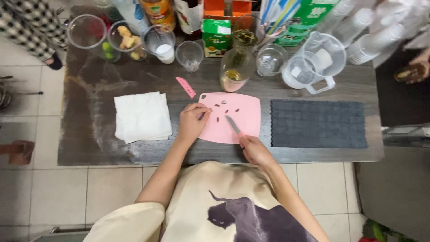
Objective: The person uses a pink knife to slice small, dark pieces of fruit on a pink cutting board. They repeatedly cut the fruit into smaller pieces and gather them on the board.
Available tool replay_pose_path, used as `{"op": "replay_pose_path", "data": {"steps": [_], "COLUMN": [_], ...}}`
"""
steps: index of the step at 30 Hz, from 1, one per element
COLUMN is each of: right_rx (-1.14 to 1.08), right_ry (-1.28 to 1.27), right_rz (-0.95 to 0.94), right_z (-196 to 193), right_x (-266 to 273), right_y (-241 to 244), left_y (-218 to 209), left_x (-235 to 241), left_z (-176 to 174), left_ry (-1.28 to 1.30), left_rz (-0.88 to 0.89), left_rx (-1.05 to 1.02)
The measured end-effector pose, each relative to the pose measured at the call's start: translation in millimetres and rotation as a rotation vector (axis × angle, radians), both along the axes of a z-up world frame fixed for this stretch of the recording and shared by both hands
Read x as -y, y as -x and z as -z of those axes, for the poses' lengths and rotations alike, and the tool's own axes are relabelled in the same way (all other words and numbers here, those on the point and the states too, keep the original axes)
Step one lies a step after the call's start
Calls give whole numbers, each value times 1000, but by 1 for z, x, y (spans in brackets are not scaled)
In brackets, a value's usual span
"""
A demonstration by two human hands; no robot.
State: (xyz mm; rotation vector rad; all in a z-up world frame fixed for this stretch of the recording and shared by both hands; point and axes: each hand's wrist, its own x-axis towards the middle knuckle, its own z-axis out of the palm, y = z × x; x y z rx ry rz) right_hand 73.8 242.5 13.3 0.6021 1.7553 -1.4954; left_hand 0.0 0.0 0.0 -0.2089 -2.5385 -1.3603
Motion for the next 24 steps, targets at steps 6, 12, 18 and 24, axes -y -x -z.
{"op": "replay_pose_path", "data": {"steps": [6,12,18,24], "right_rx": [-285,-412,-435,-424], "right_ry": [-669,-828,-879,-918], "right_rz": [-535,-682,-740,-788], "right_z": [-68,-86,-81,-77], "right_x": [51,73,76,79], "right_y": [12,19,21,19], "left_y": [-2,-2,-2,-1], "left_x": [1,1,0,1], "left_z": [5,17,24,26], "left_ry": [-12,-8,-11,-3], "left_rz": [-10,-29,-51,-43], "left_rx": [-49,-95,-101,-130]}}
